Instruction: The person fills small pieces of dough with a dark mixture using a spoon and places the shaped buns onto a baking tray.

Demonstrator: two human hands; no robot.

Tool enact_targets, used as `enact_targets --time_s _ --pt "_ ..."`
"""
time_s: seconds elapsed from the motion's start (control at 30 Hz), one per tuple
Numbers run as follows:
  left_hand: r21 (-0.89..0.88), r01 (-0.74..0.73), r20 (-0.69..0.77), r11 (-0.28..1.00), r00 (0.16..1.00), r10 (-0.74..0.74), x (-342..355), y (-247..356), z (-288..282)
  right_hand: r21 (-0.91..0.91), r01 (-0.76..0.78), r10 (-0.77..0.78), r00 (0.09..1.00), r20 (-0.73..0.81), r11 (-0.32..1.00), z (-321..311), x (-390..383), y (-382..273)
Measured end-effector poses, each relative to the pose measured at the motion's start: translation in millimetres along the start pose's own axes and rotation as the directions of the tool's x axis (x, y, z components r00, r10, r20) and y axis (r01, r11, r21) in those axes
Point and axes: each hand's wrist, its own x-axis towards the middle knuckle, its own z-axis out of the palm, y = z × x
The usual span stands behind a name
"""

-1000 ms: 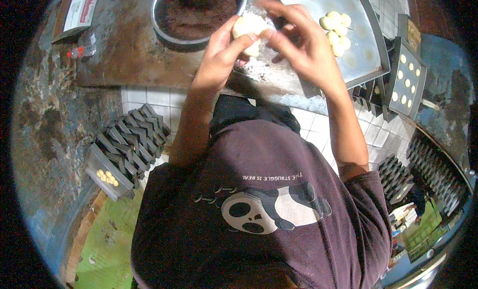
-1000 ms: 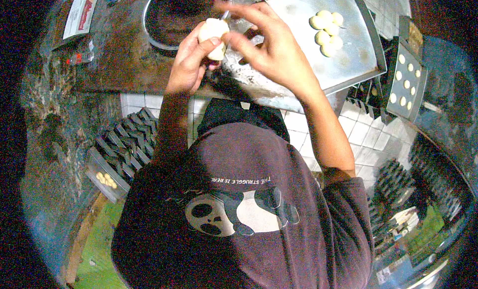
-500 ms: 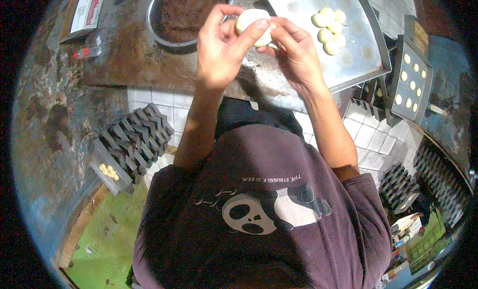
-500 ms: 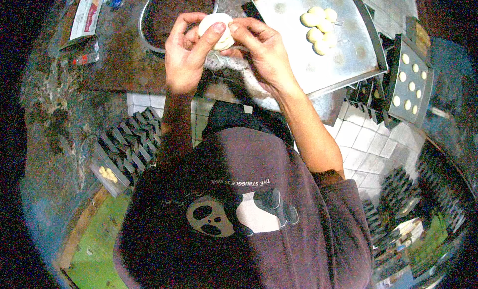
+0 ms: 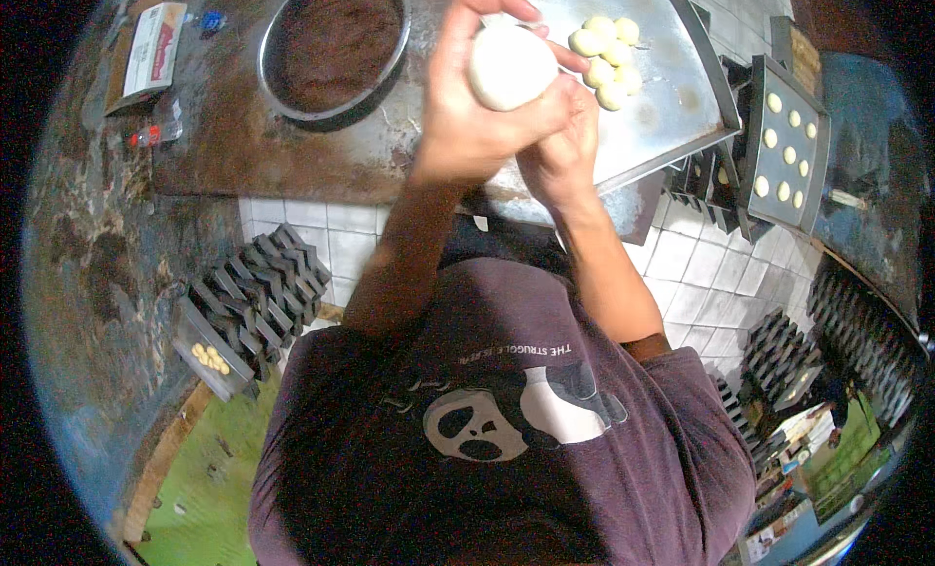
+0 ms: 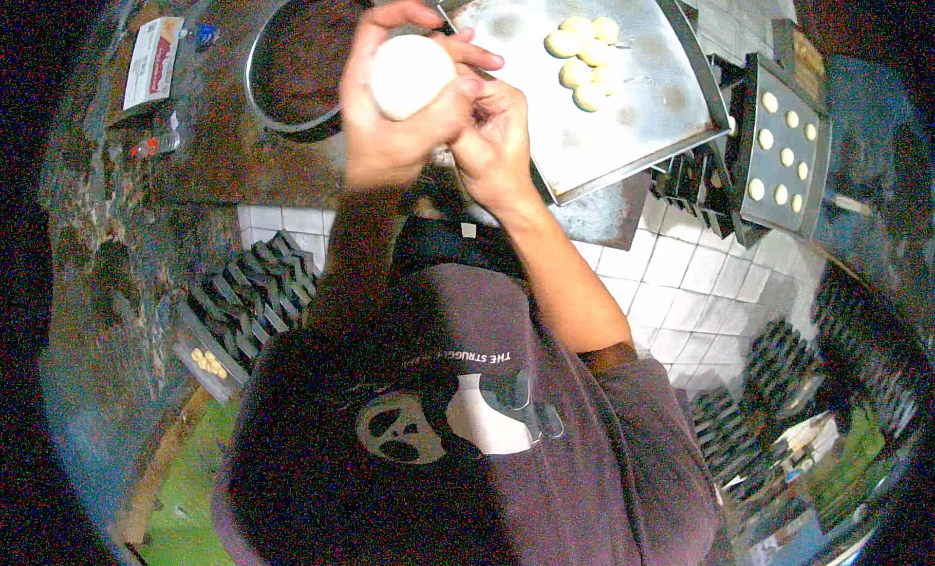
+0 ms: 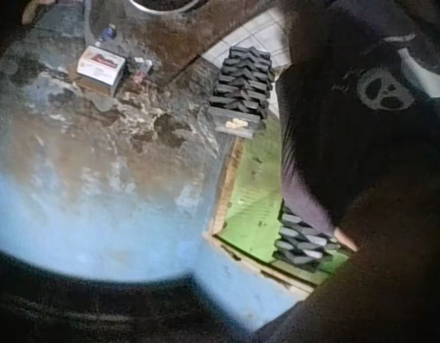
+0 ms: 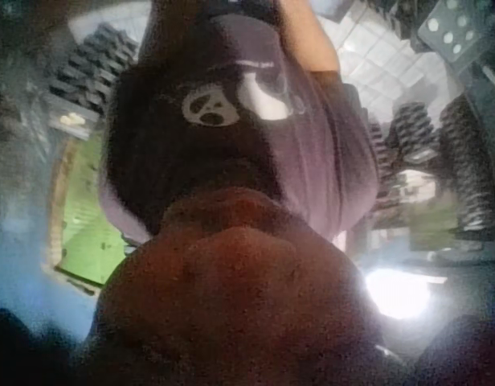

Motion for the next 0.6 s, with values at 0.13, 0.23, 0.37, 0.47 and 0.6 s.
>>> enact_targets --time_s 0.13,0.23,0.37,0.47,0.6 --pt "-0.010 -0.056 0.073 0.998 0.996 0.056 2 -11 9 -0.080 0.029 -0.040 0.989 -0.145 0.996 12 -5 -16" --pt "0.034 0.076 -0.018 0.996 0.997 -0.076 -4 -22 12 -0.313 -0.045 0.047 0.999 -0.002 0.949 -11 -5 -18" --pt "0.430 0.095 -0.056 0.898 0.995 -0.078 -11 -69 -24 -0.660 -0.164 0.293 0.952 0.089 0.733 -62 -8 -32" --pt "0.563 0.097 0.113 0.821 0.975 -0.193 -11 -100 -17 -0.522 -0.073 0.097 0.995 0.020 0.850 -71 4 -35" --pt "0.578 0.104 0.194 0.810 0.946 -0.259 2 -146 -1 -0.651 -0.176 0.226 0.974 -0.008 0.738 -113 24 -13"
